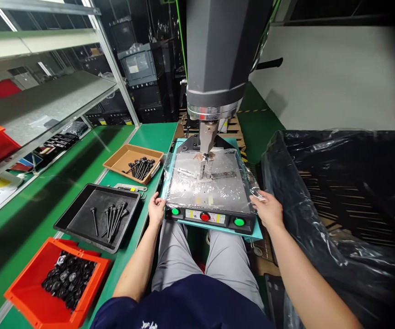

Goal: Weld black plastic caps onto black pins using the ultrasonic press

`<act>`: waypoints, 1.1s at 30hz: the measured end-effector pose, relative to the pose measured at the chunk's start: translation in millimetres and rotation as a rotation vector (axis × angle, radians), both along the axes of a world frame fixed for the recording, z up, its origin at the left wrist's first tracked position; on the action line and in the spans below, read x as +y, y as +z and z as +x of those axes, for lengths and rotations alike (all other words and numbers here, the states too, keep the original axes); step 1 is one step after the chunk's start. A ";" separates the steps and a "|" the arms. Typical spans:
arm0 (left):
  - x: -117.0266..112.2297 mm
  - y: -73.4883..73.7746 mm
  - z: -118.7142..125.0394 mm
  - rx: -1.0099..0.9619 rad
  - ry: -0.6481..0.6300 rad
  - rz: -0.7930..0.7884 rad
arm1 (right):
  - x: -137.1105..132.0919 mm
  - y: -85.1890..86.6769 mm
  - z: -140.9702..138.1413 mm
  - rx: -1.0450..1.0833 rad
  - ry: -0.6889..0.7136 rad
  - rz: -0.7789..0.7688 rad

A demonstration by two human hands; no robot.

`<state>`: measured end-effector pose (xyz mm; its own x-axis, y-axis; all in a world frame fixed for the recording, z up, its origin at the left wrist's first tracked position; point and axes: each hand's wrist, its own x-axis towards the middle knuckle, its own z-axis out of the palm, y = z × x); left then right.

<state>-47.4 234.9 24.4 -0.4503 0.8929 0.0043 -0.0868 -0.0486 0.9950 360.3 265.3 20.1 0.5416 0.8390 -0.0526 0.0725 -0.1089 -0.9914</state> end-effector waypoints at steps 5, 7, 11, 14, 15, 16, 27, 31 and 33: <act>-45.3 7.4 9.3 -0.127 -0.018 -0.063 | -77.8 14.1 -2.9 0.142 -0.030 -0.004; -66.4 3.5 13.2 -0.134 -0.026 -0.117 | -111.4 12.0 -4.6 0.176 -0.059 -0.044; -99.2 -9.7 17.4 -0.124 -0.022 -0.210 | -160.3 -1.9 -10.5 0.216 -0.096 -0.130; -113.3 -18.0 17.0 -0.115 -0.003 -0.253 | -178.8 -12.7 -15.8 0.220 -0.116 -0.161; -116.5 -20.0 16.6 -0.120 0.006 -0.261 | -182.1 -15.6 -18.1 0.219 -0.121 -0.173; -119.4 -21.6 16.2 -0.128 0.016 -0.266 | -184.2 -18.1 -20.7 0.221 -0.124 -0.186; -141.7 -33.1 16.5 -0.172 0.096 -0.212 | -167.1 -44.9 -15.2 -0.253 -0.007 -0.326; -141.8 -39.9 18.2 -0.166 0.056 -0.290 | -117.3 -4.7 -8.4 -0.687 0.043 -0.152; -140.7 -44.2 16.0 -0.153 0.042 -0.329 | -76.7 28.6 -17.5 -0.681 0.129 0.006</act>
